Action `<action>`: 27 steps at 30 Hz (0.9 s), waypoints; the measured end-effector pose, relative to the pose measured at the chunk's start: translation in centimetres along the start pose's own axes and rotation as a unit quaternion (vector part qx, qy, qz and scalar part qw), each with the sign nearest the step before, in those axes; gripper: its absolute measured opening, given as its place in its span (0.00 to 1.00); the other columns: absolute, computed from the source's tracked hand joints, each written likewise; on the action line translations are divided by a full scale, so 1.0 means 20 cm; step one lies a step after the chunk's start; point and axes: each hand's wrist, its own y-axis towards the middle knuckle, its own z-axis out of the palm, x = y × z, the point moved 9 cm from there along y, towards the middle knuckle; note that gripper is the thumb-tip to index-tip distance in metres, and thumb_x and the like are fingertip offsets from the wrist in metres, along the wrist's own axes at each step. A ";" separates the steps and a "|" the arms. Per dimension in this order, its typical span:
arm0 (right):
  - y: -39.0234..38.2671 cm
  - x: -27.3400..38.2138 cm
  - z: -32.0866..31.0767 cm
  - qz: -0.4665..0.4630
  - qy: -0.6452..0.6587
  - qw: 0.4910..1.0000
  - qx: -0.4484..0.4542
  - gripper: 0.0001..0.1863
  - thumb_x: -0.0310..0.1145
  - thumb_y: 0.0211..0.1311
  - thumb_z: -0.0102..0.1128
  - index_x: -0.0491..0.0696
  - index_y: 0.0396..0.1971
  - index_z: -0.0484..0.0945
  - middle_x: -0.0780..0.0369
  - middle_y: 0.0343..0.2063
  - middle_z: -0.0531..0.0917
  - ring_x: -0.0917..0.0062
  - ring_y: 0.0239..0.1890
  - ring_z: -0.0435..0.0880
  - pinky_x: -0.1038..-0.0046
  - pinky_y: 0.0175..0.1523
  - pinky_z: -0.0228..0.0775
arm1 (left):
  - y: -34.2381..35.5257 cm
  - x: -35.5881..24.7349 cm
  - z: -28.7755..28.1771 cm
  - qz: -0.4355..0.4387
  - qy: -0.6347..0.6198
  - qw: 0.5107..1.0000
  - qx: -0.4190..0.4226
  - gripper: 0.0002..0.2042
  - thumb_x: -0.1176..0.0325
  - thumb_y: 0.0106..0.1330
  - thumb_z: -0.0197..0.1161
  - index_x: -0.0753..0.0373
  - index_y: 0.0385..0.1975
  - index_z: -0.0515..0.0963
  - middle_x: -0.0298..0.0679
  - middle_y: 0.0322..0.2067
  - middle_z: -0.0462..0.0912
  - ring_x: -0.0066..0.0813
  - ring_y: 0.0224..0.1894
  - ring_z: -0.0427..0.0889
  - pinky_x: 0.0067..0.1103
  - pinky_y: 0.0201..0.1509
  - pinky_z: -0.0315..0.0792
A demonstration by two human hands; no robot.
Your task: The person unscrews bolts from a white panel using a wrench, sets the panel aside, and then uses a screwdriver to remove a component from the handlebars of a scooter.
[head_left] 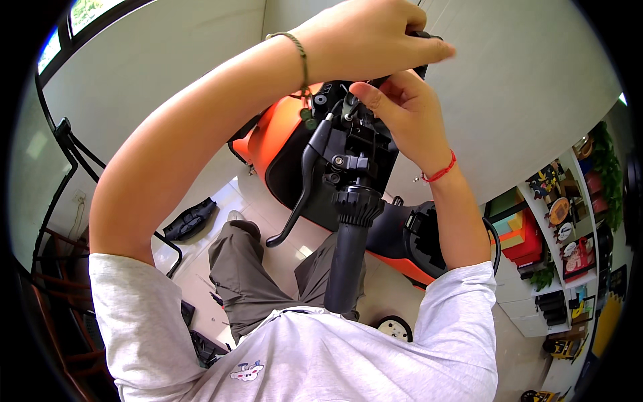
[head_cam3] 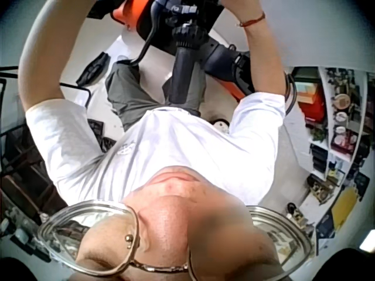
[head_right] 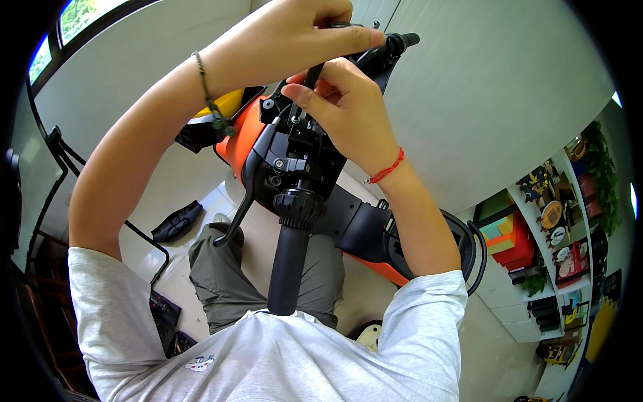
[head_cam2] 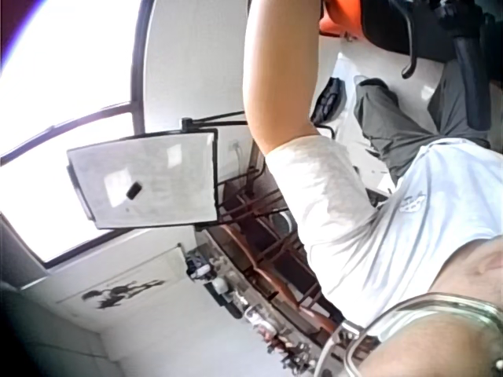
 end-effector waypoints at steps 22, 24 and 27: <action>-0.07 -0.13 0.03 0.036 0.233 0.966 -0.109 0.15 0.28 0.61 0.65 0.41 0.46 0.74 0.67 0.31 0.81 0.90 0.32 0.78 0.87 0.29 0.63 | -0.11 0.28 0.19 0.080 -0.307 0.948 -0.006 0.12 0.66 0.67 0.61 0.69 0.42 0.77 0.37 0.32 0.83 0.15 0.35 0.80 0.15 0.37 0.74; -0.08 -0.10 0.04 0.024 0.258 0.959 -0.114 0.15 0.30 0.60 0.66 0.41 0.44 0.74 0.66 0.30 0.81 0.89 0.30 0.78 0.87 0.29 0.63 | -0.13 0.30 0.15 0.086 -0.338 0.937 -0.030 0.13 0.67 0.69 0.59 0.69 0.46 0.77 0.38 0.35 0.84 0.17 0.38 0.81 0.16 0.40 0.76; -0.08 -0.11 0.05 0.008 0.218 0.969 -0.120 0.16 0.33 0.59 0.68 0.41 0.41 0.74 0.66 0.29 0.81 0.88 0.28 0.78 0.86 0.30 0.65 | -0.12 0.33 0.11 0.098 -0.274 0.954 -0.073 0.14 0.66 0.69 0.59 0.70 0.48 0.76 0.35 0.33 0.83 0.17 0.38 0.82 0.16 0.42 0.75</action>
